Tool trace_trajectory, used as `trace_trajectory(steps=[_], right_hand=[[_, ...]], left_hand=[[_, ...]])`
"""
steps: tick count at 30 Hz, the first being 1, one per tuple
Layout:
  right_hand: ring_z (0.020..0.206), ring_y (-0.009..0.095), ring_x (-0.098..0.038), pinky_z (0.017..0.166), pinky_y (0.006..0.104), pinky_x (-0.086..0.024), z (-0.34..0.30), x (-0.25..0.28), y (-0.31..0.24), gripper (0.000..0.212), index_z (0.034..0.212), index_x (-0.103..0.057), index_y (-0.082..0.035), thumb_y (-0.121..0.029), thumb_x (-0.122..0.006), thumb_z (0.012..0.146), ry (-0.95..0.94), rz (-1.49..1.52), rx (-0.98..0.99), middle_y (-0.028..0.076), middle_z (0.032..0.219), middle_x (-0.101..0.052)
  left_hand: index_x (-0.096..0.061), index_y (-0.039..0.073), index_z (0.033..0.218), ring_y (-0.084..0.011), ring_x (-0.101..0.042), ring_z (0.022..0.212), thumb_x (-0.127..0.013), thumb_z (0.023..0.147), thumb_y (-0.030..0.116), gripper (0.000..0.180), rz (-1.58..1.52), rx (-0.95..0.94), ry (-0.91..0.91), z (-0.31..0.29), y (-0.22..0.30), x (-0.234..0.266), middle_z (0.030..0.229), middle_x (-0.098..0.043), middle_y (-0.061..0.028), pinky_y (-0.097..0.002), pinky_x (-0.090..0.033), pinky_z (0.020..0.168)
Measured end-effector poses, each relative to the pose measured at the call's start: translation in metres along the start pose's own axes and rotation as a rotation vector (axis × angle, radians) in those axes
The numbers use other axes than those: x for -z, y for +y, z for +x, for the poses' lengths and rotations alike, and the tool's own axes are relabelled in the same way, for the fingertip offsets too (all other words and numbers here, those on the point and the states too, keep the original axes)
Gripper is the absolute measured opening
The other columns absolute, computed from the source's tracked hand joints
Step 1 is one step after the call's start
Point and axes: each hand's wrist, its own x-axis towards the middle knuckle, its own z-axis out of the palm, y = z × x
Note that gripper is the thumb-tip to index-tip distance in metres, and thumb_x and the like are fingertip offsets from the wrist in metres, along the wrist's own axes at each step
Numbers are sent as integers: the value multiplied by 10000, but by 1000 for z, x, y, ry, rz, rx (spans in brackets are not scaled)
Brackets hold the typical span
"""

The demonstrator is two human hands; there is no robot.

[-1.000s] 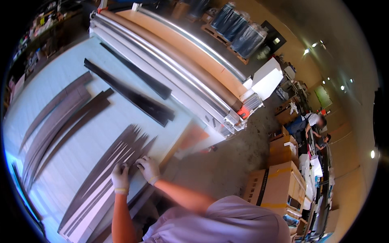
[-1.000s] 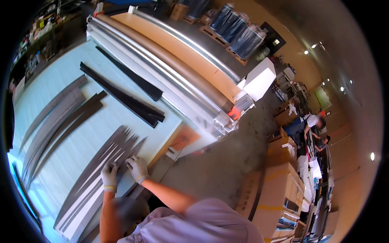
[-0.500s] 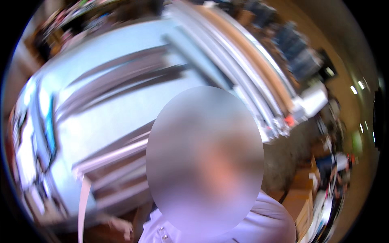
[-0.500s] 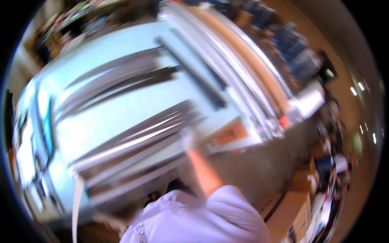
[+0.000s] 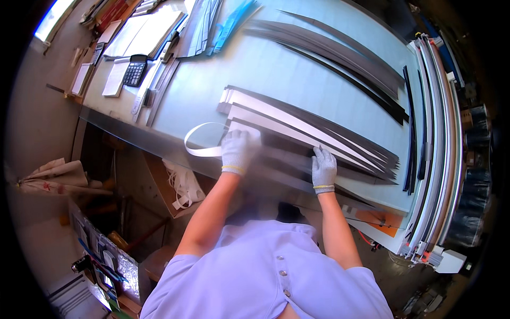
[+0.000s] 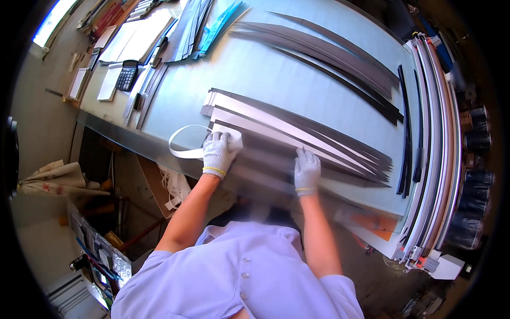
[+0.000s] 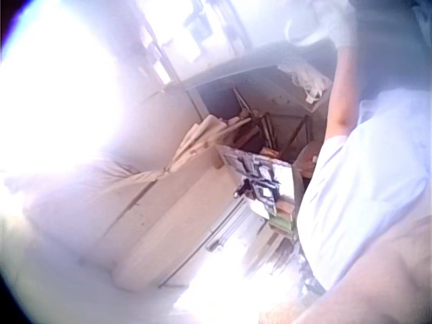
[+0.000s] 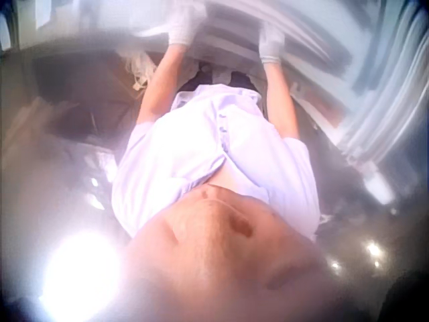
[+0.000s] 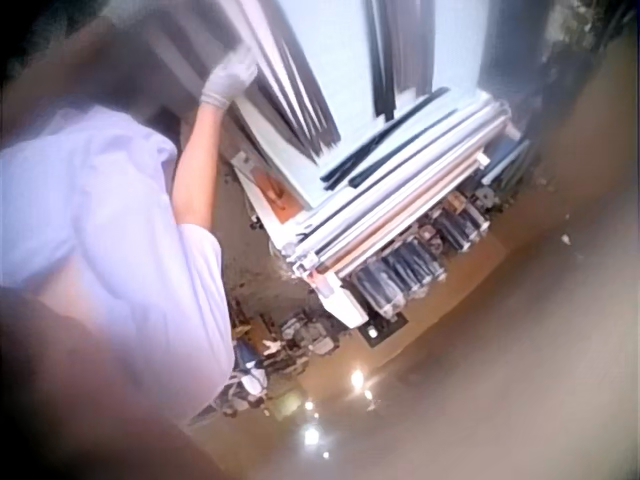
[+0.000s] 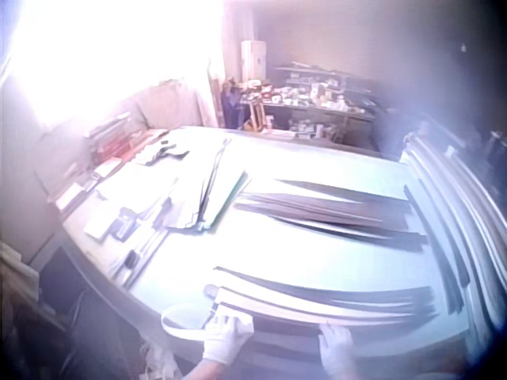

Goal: The person peels and applies narrow strips of protective adhesive film onto several long metal or plastic profiles, pressing each strip down by hand to ensure it is secure.

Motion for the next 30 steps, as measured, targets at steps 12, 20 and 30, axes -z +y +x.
trace_trajectory(steps=[12, 20, 30], right_hand=[[1066, 301, -591, 947, 418, -454, 17, 19, -1, 427, 1178, -640, -45, -301, -678, 839, -209, -191, 279, 122, 1173, -637], [844, 246, -590, 779, 383, -453, 33, 51, -18, 146, 945, -645, -75, -125, -613, 812, -22, -269, 398, 86, 924, -620], [744, 225, -557, 683, 371, -446, -33, 76, -47, 335, 1059, -666, -14, -103, -602, 742, 17, -182, 437, 87, 894, -602]], left_hand=[[-631, -44, 803, -157, -561, 589, -636, 955, 245, 327, -402, 738, 530, -134, -353, 78, 670, -616, -51, -341, -454, 584], [-383, -62, 1439, -276, -549, 1193, -667, 912, 385, 746, -222, 1017, 320, -145, -439, -29, 1347, -534, -221, -388, -490, 985], [-647, -64, 1080, -127, -567, 624, -484, 1032, 452, 543, -1357, 818, -47, -84, -85, 25, 764, -609, -64, -237, -460, 525]])
